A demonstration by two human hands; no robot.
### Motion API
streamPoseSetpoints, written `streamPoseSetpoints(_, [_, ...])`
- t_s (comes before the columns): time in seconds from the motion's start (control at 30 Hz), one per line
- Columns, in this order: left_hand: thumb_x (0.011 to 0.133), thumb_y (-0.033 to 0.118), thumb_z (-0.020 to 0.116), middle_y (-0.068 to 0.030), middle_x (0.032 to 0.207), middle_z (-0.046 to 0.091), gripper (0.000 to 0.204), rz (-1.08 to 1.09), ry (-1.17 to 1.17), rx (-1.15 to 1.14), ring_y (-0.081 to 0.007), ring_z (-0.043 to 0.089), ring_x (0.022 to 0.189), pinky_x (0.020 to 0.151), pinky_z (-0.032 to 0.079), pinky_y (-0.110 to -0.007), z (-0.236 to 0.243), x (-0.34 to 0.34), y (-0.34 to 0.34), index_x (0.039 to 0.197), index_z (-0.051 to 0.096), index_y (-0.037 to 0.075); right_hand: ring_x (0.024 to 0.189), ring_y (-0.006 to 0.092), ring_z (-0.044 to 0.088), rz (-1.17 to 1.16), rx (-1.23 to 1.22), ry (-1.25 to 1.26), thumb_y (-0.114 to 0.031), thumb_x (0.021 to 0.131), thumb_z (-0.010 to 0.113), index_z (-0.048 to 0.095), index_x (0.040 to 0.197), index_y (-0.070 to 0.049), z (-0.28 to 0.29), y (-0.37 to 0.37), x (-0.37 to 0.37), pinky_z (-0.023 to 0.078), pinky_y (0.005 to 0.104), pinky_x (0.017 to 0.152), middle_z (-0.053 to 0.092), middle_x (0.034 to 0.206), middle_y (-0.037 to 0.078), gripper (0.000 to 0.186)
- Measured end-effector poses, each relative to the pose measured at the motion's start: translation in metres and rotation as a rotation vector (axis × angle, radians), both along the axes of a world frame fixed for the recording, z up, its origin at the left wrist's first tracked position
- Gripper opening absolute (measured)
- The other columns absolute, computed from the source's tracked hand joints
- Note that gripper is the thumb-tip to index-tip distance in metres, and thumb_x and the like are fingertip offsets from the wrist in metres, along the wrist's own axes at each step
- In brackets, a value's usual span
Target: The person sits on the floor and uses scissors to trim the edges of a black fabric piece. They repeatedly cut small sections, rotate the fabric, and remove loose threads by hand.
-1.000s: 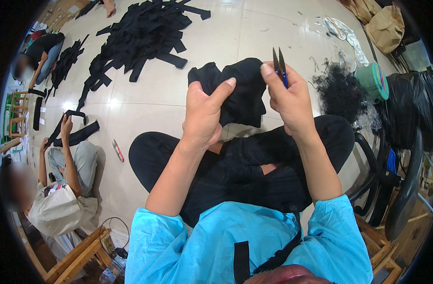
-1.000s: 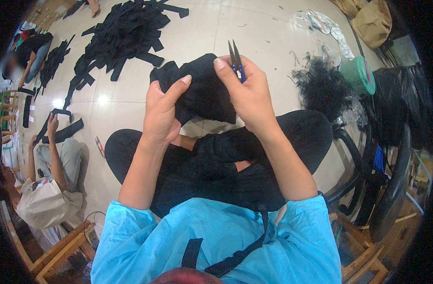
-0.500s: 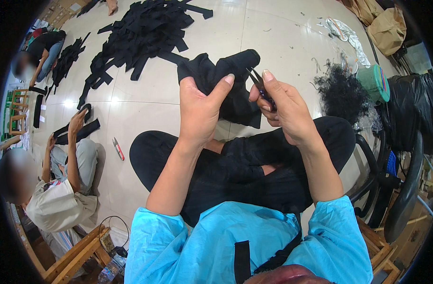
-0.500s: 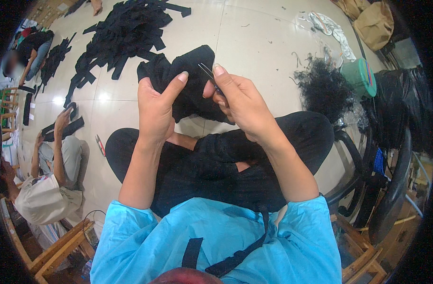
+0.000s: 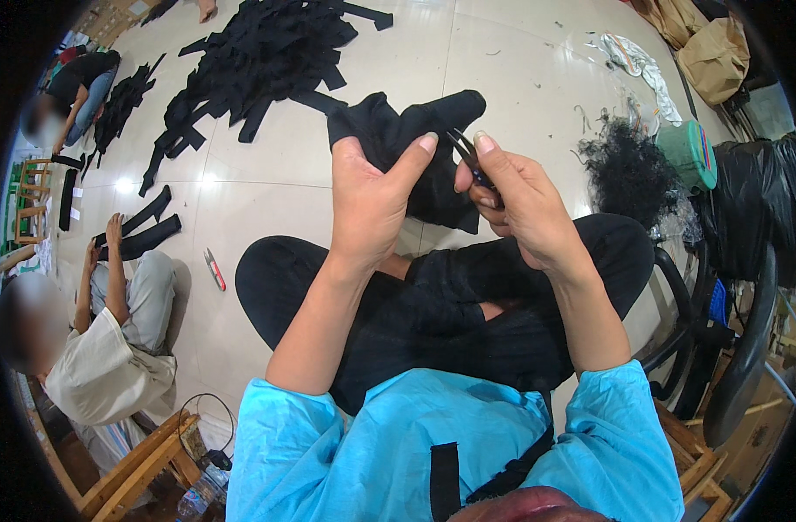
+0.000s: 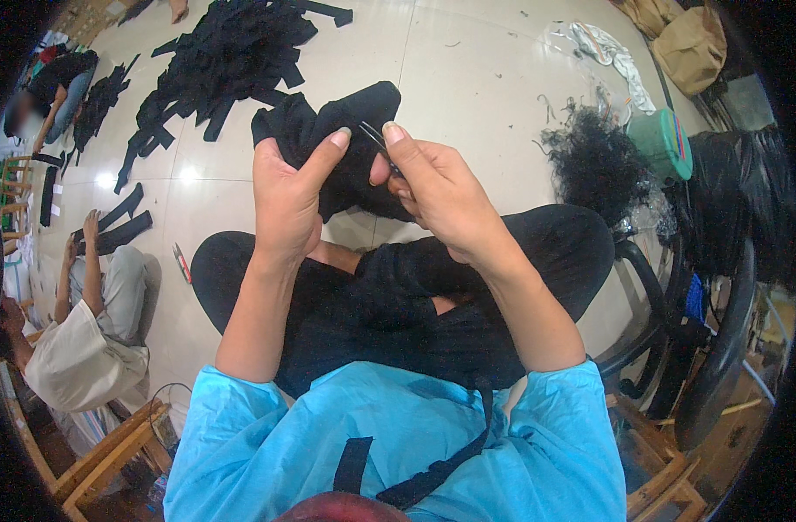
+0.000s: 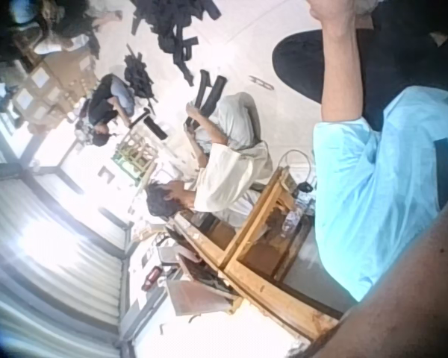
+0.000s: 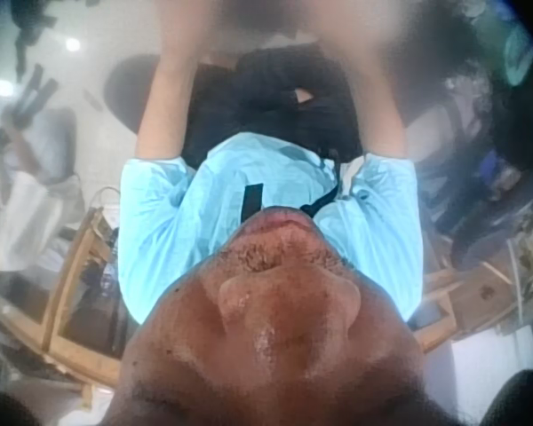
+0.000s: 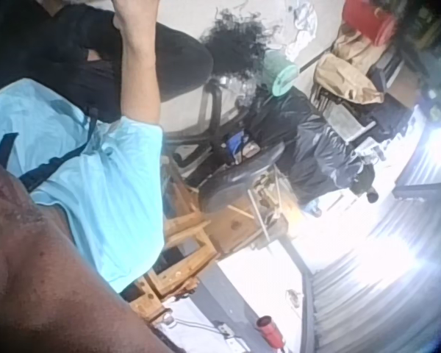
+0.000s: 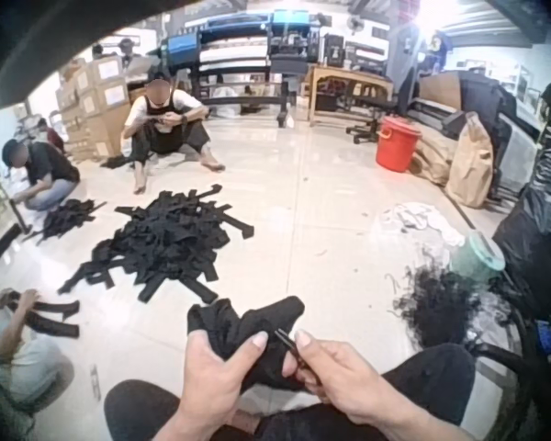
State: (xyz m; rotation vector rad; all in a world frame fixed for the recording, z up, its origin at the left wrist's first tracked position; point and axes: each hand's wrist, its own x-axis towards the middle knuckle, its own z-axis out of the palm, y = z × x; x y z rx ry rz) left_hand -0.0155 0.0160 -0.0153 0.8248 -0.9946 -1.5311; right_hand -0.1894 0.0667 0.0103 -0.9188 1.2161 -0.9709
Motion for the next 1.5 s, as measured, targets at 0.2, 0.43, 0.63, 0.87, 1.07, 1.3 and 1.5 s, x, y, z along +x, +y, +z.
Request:
streamPoseSetpoints(0.2, [0.095,0.002,0.075,-0.0121,0.106,0.07,0.025,0.044,-0.047,0.043,-0.0123,0.07,0.092,0.079,0.059,-0.026,-0.01,-0.003,0.002,0.109,0.056,-0.006,0.051,0.0003,0.03,-0.044,-0.002,-0.04,-0.053,0.112,0.045,0.066,0.091,-0.007,-0.004,0.0,0.006,0.022,0.0195,0.044,0.041,0.066,-0.01,0.055])
streamPoseSetpoints(0.43, [0.094,0.007,0.079,-0.0095,0.103,0.067,0.03,0.033,-0.066,-0.006,-0.0094,0.066,0.09,0.076,0.057,-0.024,0.0,-0.007,0.006,0.108,0.055,-0.005,0.049,0.0004,0.032,-0.071,-0.006,-0.076,-0.051,0.11,0.052,0.063,0.085,-0.009,-0.007,-0.001,0.006,0.024,0.0201,0.044,0.043,0.063,-0.01,0.051])
streamPoseSetpoints(0.63, [0.093,0.004,0.08,-0.0117,0.105,0.068,0.034,0.04,-0.167,-0.04,-0.0139,0.069,0.096,0.08,0.059,-0.029,-0.011,-0.003,0.004,0.108,0.05,-0.001,0.048,0.0005,0.033,-0.11,-0.055,-0.002,-0.049,0.111,0.052,0.063,0.084,-0.007,-0.01,-0.001,0.009,0.024,0.0205,0.044,0.043,0.062,-0.009,0.051])
streamPoseSetpoints(0.87, [0.092,0.013,0.082,-0.0102,0.102,0.065,0.039,0.048,-0.147,-0.015,-0.0107,0.065,0.089,0.074,0.057,-0.025,-0.013,-0.003,0.002,0.107,0.051,-0.005,0.053,0.0014,0.036,-0.256,-0.081,-0.169,-0.047,0.112,0.049,0.066,0.094,-0.005,0.003,0.001,0.006,0.027,0.0211,0.045,0.045,0.067,-0.007,0.048])
streamPoseSetpoints(1.07, [0.091,0.006,0.082,-0.0133,0.104,0.068,0.038,-0.033,-0.07,0.045,-0.016,0.07,0.093,0.081,0.061,-0.03,-0.004,-0.002,0.001,0.11,0.051,-0.006,0.068,0.0025,0.055,-0.251,-0.324,0.269,-0.037,0.105,0.068,0.074,0.11,0.0,-0.001,-0.014,-0.019,0.039,0.0188,0.058,0.067,0.081,-0.003,0.037])
streamPoseSetpoints(1.3, [0.091,0.003,0.079,-0.0196,0.11,0.071,0.036,-0.109,0.07,0.124,-0.022,0.074,0.1,0.088,0.063,-0.035,0.002,0.001,-0.002,0.113,0.052,-0.006,0.063,0.0022,0.055,-0.176,-0.255,0.066,-0.028,0.099,0.078,0.076,0.102,-0.001,0.0,-0.014,-0.016,0.04,0.0194,0.055,0.068,0.076,-0.003,0.027])
streamPoseSetpoints(1.5, [0.092,0.007,0.081,-0.0177,0.112,0.07,0.041,-0.095,0.033,0.151,-0.0217,0.073,0.103,0.089,0.062,-0.035,0.006,0.002,-0.002,0.119,0.052,-0.008,0.049,0.0005,0.042,-0.221,-0.14,0.004,-0.029,0.1,0.076,0.066,0.088,-0.008,-0.002,-0.013,-0.022,0.03,0.02,0.044,0.053,0.063,-0.009,0.026])
